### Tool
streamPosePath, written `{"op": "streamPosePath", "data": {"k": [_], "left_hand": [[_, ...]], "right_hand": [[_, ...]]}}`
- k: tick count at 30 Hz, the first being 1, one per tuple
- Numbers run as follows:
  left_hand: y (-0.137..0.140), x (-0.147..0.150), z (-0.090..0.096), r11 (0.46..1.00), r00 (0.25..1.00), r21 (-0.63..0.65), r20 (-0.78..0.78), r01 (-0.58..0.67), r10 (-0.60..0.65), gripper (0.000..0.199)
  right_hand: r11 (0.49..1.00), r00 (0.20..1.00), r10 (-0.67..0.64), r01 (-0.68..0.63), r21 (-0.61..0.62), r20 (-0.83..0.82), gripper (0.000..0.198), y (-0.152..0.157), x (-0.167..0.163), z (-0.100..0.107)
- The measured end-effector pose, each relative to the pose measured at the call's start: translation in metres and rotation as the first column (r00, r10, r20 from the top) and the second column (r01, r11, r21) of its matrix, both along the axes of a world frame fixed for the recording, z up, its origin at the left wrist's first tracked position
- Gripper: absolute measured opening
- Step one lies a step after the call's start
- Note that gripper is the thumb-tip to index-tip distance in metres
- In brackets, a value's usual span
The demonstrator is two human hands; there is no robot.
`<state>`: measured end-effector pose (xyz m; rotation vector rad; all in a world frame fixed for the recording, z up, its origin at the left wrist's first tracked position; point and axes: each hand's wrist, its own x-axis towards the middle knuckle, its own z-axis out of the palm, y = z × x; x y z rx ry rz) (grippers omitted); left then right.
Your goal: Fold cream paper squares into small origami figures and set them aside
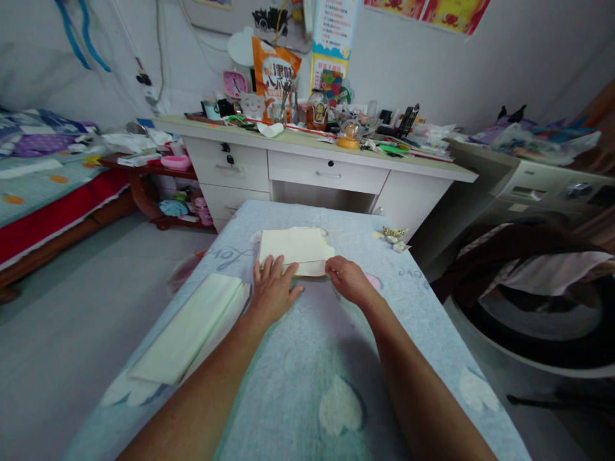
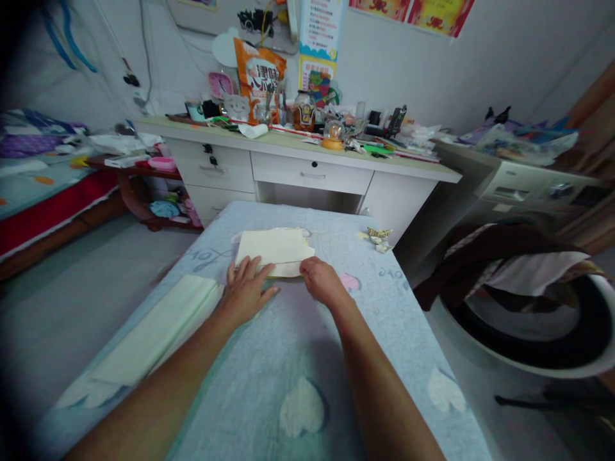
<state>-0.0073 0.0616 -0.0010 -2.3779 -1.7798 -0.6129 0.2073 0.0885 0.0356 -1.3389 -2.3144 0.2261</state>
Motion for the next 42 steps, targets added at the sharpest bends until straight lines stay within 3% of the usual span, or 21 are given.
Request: {"op": "streamPosePath", "data": {"k": [6, 12, 14, 18, 22, 27, 30, 32, 34, 36, 38, 40, 42], "left_hand": [[0.001, -0.003, -0.002, 1.000, 0.999, -0.013, 0.019, 0.025, -0.025, 0.053], [0.001, -0.006, 0.003, 0.994, 0.991, 0.040, 0.074, 0.106, -0.108, 0.061], [-0.001, -0.005, 0.007, 0.980, 0.979, 0.079, 0.081, 0.183, -0.190, 0.055], [-0.007, 0.000, 0.018, 0.936, 0.937, 0.117, 0.077, 0.331, -0.341, 0.022], [-0.019, 0.007, 0.035, 0.891, 0.891, 0.020, 0.021, 0.454, -0.454, 0.016], [-0.039, 0.016, 0.054, 0.857, 0.851, -0.098, -0.104, 0.506, -0.515, 0.015], [-0.053, 0.014, 0.062, 0.823, 0.831, -0.135, 0.004, 0.551, -0.556, 0.013], [-0.060, 0.009, 0.067, 0.818, 0.820, -0.109, 0.185, 0.565, -0.542, 0.011], [-0.064, 0.003, 0.071, 0.838, 0.792, -0.078, 0.384, 0.540, -0.475, 0.011], [-0.063, -0.004, 0.072, 0.900, 0.781, -0.065, 0.527, 0.430, -0.335, 0.010], [-0.057, -0.010, 0.068, 0.957, 0.748, -0.075, 0.641, 0.281, -0.170, 0.027], [-0.048, -0.015, 0.059, 0.968, 0.646, -0.115, 0.761, 0.222, -0.058, 0.043], [-0.039, -0.016, 0.047, 0.945, 0.501, -0.188, 0.865, 0.268, 0.030, 0.057]], "right_hand": [[0.993, 0.992, -0.110, 0.111, -0.024, 0.061, 0.020, -0.028, 0.036, 0.016], [0.983, 0.980, -0.175, 0.168, -0.077, -0.095, 0.021, -0.061, 0.066, 0.011], [0.984, 0.973, -0.168, 0.154, -0.094, -0.161, 0.019, -0.068, 0.068, 0.006], [0.983, 0.956, -0.163, 0.136, -0.122, -0.244, 0.016, -0.072, 0.069, -0.008], [0.984, 0.950, -0.153, 0.120, -0.133, -0.273, 0.017, -0.073, 0.071, -0.019], [0.994, 0.959, -0.103, 0.089, -0.066, -0.264, 0.026, -0.075, 0.071, -0.020], [0.996, 0.949, -0.087, 0.072, -0.061, -0.303, 0.024, -0.078, 0.071, -0.015], [0.995, 0.921, -0.091, 0.065, -0.079, -0.379, 0.017, -0.079, 0.072, -0.012], [0.984, 0.854, -0.106, 0.018, -0.175, -0.510, 0.004, -0.080, 0.071, -0.010], [0.944, 0.741, -0.165, -0.073, -0.322, -0.651, 0.008, -0.081, 0.070, -0.011], [0.887, 0.618, -0.251, -0.162, -0.433, -0.745, 0.017, -0.082, 0.067, -0.013], [0.851, 0.528, -0.306, -0.222, -0.476, -0.792, 0.023, -0.082, 0.062, -0.015], [0.830, 0.463, -0.336, -0.267, -0.491, -0.820, 0.027, -0.083, 0.058, -0.018]]}}
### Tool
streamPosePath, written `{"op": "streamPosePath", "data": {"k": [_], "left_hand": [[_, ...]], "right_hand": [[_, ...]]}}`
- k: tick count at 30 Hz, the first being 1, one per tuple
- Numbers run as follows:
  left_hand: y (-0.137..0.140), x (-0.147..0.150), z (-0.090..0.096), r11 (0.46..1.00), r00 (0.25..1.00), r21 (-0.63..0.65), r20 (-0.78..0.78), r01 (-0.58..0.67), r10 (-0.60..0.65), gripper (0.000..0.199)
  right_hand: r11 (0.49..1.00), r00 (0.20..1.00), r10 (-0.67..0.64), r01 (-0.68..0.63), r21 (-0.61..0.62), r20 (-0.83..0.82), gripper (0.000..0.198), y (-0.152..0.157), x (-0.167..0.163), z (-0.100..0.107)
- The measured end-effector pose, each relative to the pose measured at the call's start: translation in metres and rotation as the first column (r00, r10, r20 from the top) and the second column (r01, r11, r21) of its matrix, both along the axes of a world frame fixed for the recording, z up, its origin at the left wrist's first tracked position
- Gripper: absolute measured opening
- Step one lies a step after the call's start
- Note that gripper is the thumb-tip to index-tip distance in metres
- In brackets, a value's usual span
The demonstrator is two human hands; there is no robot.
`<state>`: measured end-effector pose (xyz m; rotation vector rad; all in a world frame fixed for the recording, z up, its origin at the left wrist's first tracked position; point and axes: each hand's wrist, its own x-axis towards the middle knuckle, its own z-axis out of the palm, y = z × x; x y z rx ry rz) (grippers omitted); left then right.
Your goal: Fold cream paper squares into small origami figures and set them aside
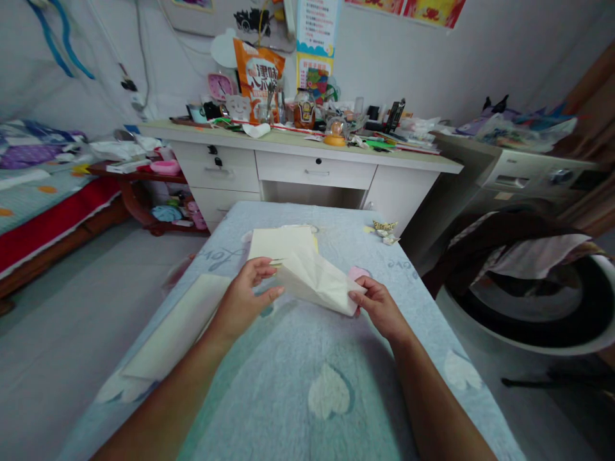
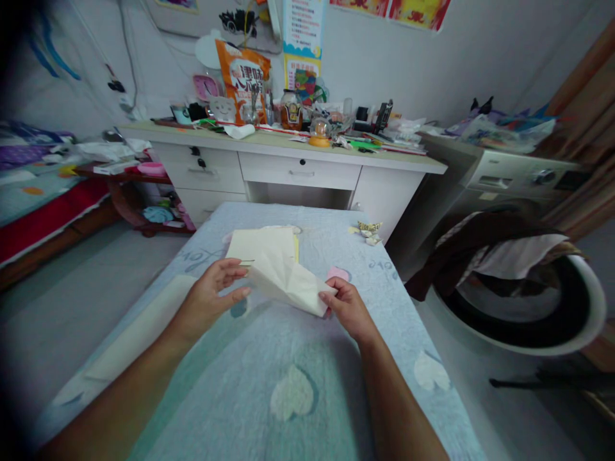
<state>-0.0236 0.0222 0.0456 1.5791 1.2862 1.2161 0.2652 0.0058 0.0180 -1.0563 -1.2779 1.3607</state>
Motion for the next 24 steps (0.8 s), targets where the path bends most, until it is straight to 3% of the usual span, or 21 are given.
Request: {"op": "streamPosePath", "data": {"k": [3, 6, 8, 10, 12, 17, 21, 24], "left_hand": [[0.003, 0.005, -0.016, 0.964, 0.980, -0.265, 0.199, 0.035, 0.019, 0.067], [-0.003, 0.017, -0.024, 0.907, 0.937, -0.405, 0.348, 0.113, 0.038, 0.067], [-0.010, 0.026, -0.025, 0.873, 0.866, -0.436, 0.500, 0.220, 0.031, 0.065], [-0.016, 0.033, -0.024, 0.841, 0.765, -0.387, 0.642, 0.379, -0.049, 0.063], [-0.018, 0.037, -0.022, 0.834, 0.724, -0.356, 0.686, 0.422, -0.073, 0.061], [-0.015, 0.037, -0.027, 0.904, 0.795, -0.361, 0.605, 0.230, 0.039, 0.077], [-0.011, 0.034, -0.035, 0.924, 0.881, -0.380, 0.452, 0.044, 0.144, 0.093], [-0.010, 0.032, -0.038, 0.923, 0.930, -0.385, 0.335, -0.012, 0.152, 0.091]], "right_hand": [[0.999, 0.992, -0.015, 0.009, -0.050, -0.122, 0.031, -0.001, -0.006, -0.001], [0.997, 0.973, -0.037, 0.020, -0.077, -0.227, 0.036, -0.002, -0.011, 0.001], [0.996, 0.965, -0.021, -0.003, -0.092, -0.261, 0.043, -0.002, -0.014, 0.002], [0.993, 0.964, 0.016, -0.046, -0.105, -0.265, 0.052, -0.003, -0.017, 0.001], [0.989, 0.964, 0.063, -0.095, -0.114, -0.259, 0.061, -0.004, -0.019, 0.000], [0.980, 0.973, 0.159, -0.176, -0.089, -0.167, 0.066, -0.005, -0.019, -0.004], [0.993, 0.993, 0.115, -0.115, -0.032, -0.019, 0.045, -0.005, -0.018, -0.007], [0.996, 0.987, 0.052, -0.062, 0.065, 0.154, 0.031, -0.003, -0.017, -0.014]]}}
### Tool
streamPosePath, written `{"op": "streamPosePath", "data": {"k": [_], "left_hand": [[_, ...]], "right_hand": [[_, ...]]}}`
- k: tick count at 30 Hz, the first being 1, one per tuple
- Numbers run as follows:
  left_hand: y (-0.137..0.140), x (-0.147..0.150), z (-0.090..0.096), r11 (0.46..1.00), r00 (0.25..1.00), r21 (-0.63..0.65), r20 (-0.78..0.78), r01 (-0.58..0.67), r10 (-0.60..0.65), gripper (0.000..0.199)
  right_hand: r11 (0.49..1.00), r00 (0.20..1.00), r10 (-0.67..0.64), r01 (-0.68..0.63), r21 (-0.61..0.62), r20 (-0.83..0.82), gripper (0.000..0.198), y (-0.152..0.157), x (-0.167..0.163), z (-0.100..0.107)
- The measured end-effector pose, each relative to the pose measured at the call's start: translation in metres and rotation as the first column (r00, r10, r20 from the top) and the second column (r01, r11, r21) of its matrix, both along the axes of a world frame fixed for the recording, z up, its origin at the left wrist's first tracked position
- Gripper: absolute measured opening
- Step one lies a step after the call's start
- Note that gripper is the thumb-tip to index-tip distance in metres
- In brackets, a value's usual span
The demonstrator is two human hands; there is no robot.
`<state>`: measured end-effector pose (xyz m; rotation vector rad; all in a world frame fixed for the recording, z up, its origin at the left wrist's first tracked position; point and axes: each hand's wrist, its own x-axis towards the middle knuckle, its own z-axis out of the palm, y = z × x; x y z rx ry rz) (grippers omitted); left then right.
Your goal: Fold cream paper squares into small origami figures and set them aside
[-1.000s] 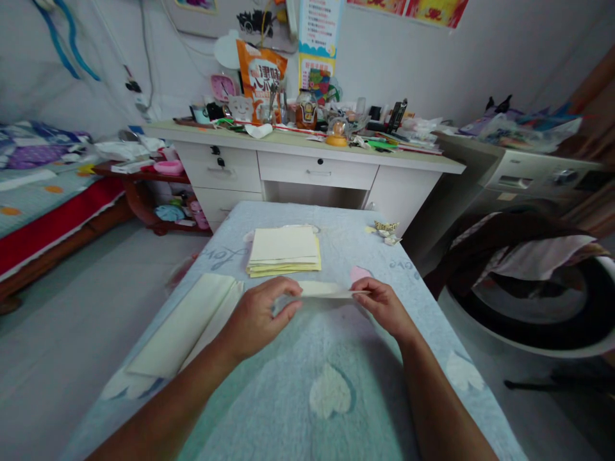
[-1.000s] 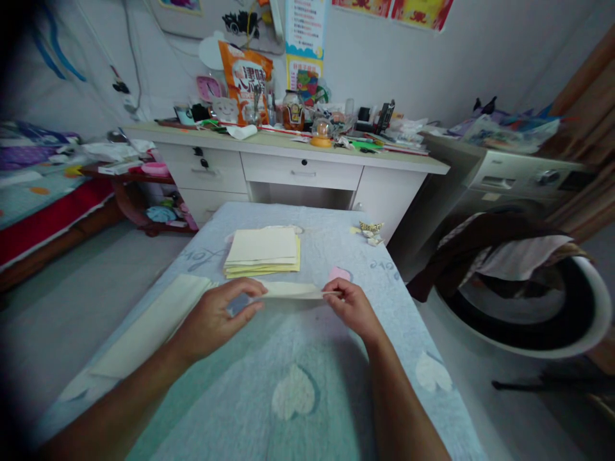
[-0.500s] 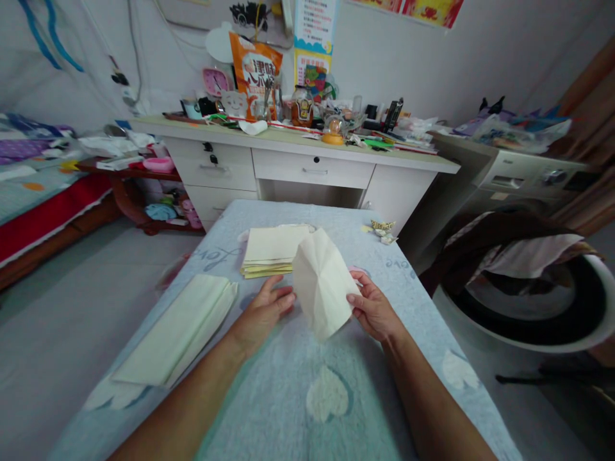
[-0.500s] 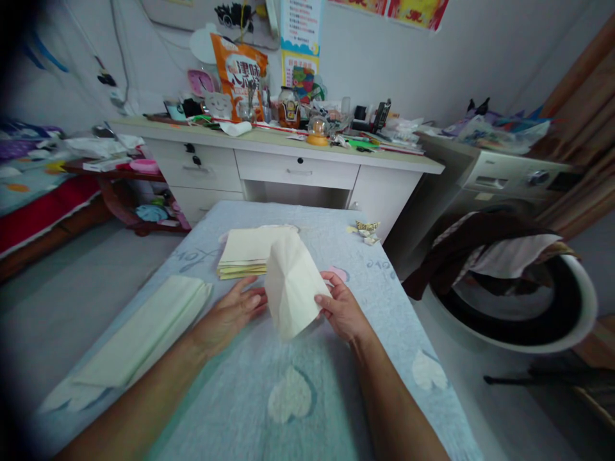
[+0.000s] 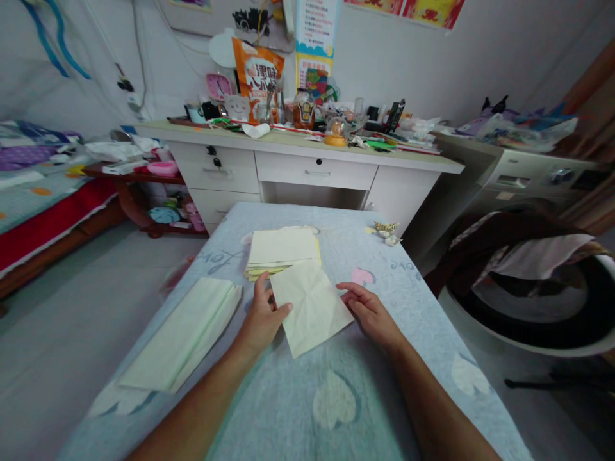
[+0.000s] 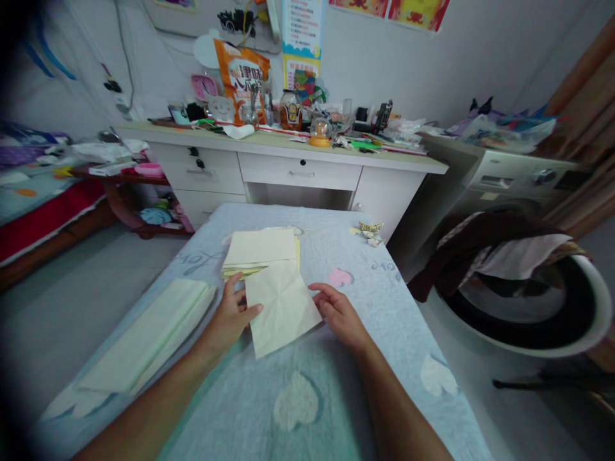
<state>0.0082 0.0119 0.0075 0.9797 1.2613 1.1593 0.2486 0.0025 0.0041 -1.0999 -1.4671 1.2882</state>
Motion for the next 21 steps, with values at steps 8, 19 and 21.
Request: {"op": "streamPosePath", "data": {"k": [8, 19, 21], "left_hand": [[0.000, -0.009, -0.001, 0.980, 0.969, -0.119, 0.208, 0.160, -0.133, 0.064], [-0.003, -0.009, -0.008, 0.953, 0.946, -0.004, -0.120, 0.302, -0.301, 0.060], [-0.002, -0.012, -0.012, 0.940, 0.911, 0.047, -0.267, 0.338, -0.315, 0.051]], "right_hand": [[0.945, 0.916, -0.080, -0.056, 0.323, 0.393, 0.033, -0.001, -0.001, -0.002], [0.844, 0.726, 0.015, -0.378, 0.380, 0.687, 0.032, -0.007, -0.005, 0.011], [0.839, 0.734, 0.061, -0.405, 0.363, 0.676, 0.030, -0.007, -0.003, 0.011]]}}
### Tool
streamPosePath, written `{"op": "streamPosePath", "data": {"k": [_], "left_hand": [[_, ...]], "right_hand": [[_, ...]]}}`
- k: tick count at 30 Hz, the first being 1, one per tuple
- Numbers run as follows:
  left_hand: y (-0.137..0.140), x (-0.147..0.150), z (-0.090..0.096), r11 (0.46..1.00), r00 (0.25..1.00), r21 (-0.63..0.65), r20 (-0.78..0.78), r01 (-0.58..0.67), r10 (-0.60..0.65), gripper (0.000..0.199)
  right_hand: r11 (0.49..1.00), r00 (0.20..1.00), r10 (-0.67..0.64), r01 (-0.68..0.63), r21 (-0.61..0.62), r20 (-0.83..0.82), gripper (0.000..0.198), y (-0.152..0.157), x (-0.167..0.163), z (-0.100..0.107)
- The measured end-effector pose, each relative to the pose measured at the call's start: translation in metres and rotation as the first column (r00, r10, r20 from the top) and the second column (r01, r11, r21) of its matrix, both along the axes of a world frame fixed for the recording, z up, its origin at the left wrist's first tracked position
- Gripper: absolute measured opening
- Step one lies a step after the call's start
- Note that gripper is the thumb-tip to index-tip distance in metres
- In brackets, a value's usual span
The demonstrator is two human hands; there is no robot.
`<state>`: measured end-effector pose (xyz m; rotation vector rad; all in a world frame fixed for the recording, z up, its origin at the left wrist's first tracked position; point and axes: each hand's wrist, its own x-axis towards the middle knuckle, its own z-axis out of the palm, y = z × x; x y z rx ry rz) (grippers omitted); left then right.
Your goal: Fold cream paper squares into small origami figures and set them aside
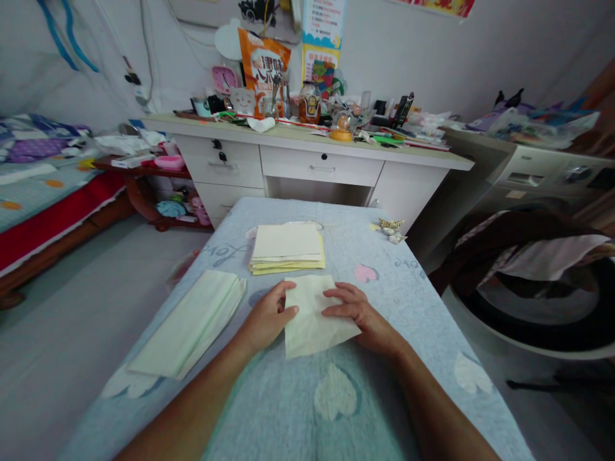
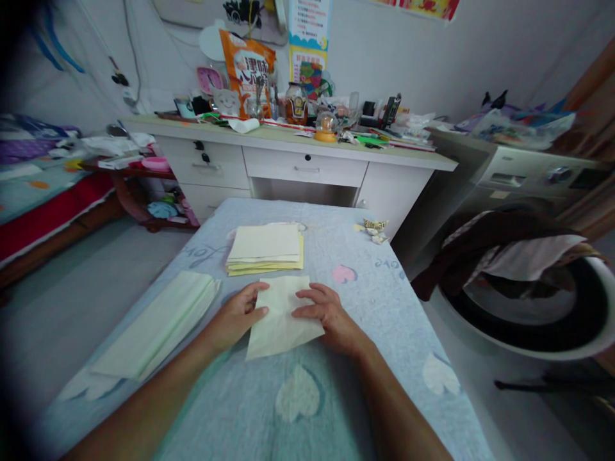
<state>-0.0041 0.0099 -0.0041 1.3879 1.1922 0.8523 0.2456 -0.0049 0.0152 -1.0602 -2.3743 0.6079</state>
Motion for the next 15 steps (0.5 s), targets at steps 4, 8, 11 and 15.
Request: {"op": "streamPosePath", "data": {"k": [4, 8, 11, 15], "left_hand": [[0.002, -0.009, 0.003, 0.967, 0.944, 0.256, -0.315, -0.014, 0.098, 0.036], [0.002, -0.018, 0.017, 0.927, 0.931, 0.355, -0.365, 0.121, 0.019, 0.051], [-0.002, -0.026, 0.027, 0.921, 0.915, 0.214, -0.315, 0.326, -0.251, 0.067], [-0.008, -0.028, 0.035, 0.827, 0.807, 0.105, -0.316, 0.552, -0.499, 0.078]], "right_hand": [[0.998, 0.994, 0.058, -0.061, -0.026, -0.089, 0.029, -0.001, 0.002, 0.001], [0.996, 0.985, 0.088, -0.090, -0.012, -0.149, 0.024, 0.000, -0.001, 0.002], [0.998, 0.983, 0.041, -0.050, -0.046, -0.177, 0.023, 0.000, -0.004, 0.002], [0.990, 0.980, -0.044, 0.018, -0.137, -0.192, 0.027, -0.002, -0.005, 0.004]]}}
